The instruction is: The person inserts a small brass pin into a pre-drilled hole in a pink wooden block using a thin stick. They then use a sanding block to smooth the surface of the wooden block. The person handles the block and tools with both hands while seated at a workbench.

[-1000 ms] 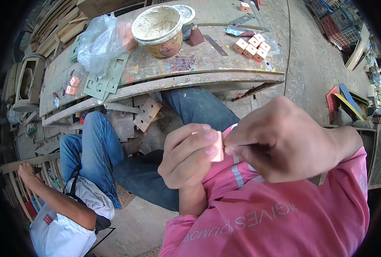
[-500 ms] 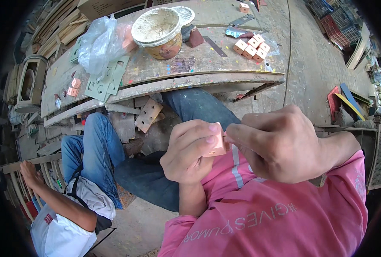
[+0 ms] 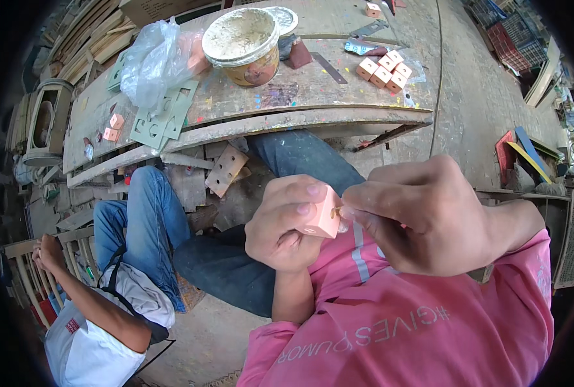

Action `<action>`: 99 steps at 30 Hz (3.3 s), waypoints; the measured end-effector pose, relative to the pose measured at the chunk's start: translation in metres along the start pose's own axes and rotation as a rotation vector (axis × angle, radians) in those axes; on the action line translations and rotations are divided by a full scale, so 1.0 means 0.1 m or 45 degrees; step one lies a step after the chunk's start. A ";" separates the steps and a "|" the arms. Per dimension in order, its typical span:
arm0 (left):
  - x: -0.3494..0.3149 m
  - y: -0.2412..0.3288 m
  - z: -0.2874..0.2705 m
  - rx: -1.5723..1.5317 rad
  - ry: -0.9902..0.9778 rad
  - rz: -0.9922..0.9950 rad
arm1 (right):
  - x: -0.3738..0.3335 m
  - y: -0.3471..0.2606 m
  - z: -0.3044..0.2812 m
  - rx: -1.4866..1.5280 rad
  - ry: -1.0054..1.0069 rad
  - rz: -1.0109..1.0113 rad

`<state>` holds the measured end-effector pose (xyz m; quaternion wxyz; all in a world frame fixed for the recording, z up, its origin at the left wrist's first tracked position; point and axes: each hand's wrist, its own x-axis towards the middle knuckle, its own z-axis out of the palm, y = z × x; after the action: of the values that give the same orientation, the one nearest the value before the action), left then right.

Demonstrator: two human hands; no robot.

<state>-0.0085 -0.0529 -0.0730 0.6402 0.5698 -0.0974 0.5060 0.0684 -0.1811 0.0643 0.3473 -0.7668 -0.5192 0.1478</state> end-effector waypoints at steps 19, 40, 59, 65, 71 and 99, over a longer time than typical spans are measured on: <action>0.09 0.08 -0.02 0.127 -0.063 0.067 | -0.01 -0.03 0.02 -0.144 -0.065 -0.037; 0.03 -0.01 -0.05 -0.049 -0.040 -0.003 | 0.03 0.16 0.17 0.730 0.123 0.402; 0.01 -0.01 0.03 -0.667 0.081 -0.337 | 0.12 0.29 0.26 0.782 0.643 0.345; 0.03 0.04 0.00 -0.493 0.041 -0.354 | 0.01 0.19 0.23 0.787 0.475 0.331; 0.00 0.05 -0.06 -0.212 -0.002 -0.239 | -0.10 0.06 0.11 0.260 0.190 -0.011; 0.11 0.05 -0.08 0.153 -0.141 -0.017 | 0.00 0.26 0.16 1.525 0.099 0.807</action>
<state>-0.0112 -0.0417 -0.0647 0.6018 0.6350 -0.0983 0.4743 0.0768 -0.1807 0.0354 0.6704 -0.5621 -0.0850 0.4768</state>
